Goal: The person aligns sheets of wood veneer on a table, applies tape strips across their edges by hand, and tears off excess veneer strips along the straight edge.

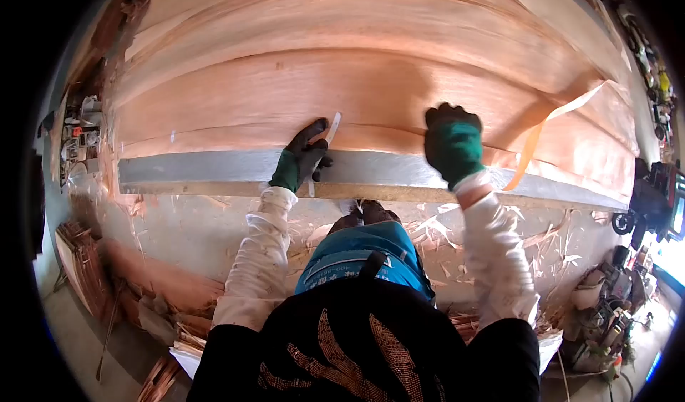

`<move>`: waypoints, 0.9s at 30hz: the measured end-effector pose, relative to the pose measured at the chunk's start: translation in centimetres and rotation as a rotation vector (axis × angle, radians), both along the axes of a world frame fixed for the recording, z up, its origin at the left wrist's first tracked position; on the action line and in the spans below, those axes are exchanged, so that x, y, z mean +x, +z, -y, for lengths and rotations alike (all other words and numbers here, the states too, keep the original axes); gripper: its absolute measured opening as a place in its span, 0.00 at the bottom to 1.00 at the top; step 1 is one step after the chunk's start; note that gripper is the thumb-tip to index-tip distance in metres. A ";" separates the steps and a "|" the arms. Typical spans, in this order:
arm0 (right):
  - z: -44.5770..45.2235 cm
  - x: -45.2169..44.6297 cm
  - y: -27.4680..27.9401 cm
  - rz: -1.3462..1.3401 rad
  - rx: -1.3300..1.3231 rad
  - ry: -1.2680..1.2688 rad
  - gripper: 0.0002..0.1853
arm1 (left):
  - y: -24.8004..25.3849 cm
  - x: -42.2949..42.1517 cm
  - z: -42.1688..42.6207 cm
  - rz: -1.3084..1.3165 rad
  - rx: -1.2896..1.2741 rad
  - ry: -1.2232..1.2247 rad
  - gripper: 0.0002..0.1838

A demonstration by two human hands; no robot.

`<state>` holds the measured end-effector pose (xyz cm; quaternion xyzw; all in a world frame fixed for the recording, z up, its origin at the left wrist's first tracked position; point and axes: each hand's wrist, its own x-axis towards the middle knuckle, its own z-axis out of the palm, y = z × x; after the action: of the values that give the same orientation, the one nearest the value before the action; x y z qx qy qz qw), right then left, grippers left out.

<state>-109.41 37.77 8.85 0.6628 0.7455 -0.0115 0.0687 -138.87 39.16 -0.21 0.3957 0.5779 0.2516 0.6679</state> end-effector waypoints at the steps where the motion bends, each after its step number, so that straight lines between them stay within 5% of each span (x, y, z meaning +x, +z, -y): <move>1: 0.2 -1.6 -0.4 -0.121 0.134 0.094 0.14 | 0.2 0.0 0.1 -0.001 -0.014 -0.006 0.24; 2: 0.4 -4.0 -1.4 -0.435 0.411 0.218 0.17 | 0.1 0.2 0.0 -0.005 -0.008 -0.004 0.25; 5: 1.1 -10.5 -6.8 -0.232 0.295 0.366 0.29 | 0.3 0.2 -0.5 -0.120 -0.007 -0.083 0.25; 7: -0.2 -12.6 -9.7 -0.210 0.155 0.323 0.26 | -0.3 0.1 0.3 -0.089 0.136 -0.079 0.25; 10: 0.7 -12.6 -14.5 -0.159 0.507 0.336 0.24 | 1.3 -0.6 2.1 -0.209 0.235 -0.096 0.19; 11: -0.4 -13.9 -14.5 -0.208 0.194 0.220 0.22 | 1.5 -2.1 1.0 -0.304 0.015 -0.082 0.13; 12: -0.6 -14.7 -17.9 -0.140 0.510 0.195 0.18 | 1.9 -3.8 -0.5 -0.475 0.095 -0.129 0.12; 15: -2.5 -14.4 -13.9 -0.366 -0.001 0.149 0.19 | 4.8 -7.6 -4.1 -0.857 0.152 -0.065 0.12; 17: -1.4 -7.7 -7.1 -0.372 0.151 0.475 0.15 | 3.3 -12.8 -4.1 -0.664 0.167 0.055 0.13; 19: -1.9 1.7 -3.5 -0.417 0.478 0.598 0.16 | 3.0 -15.1 -0.5 -0.546 0.251 0.067 0.14; 21: -3.1 13.8 -1.7 -0.402 0.435 0.537 0.19 | -0.3 -19.0 5.2 -0.564 0.043 0.197 0.14; 23: -3.8 25.7 -0.4 -0.253 0.427 0.400 0.21 | 0.6 -13.0 12.5 -0.628 0.000 0.242 0.13; 25: -3.4 34.3 0.6 -0.133 0.273 0.325 0.24 | 2.9 -1.8 17.0 -0.400 -0.176 0.568 0.13; 27: -2.8 39.0 -0.5 -0.137 0.119 0.343 0.27 | 1.3 4.7 20.1 -0.328 -0.047 0.444 0.12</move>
<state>-70.42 40.58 8.35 0.5265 0.8499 -0.0006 -0.0204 -134.17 19.09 1.10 0.2795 0.7566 0.3108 0.5028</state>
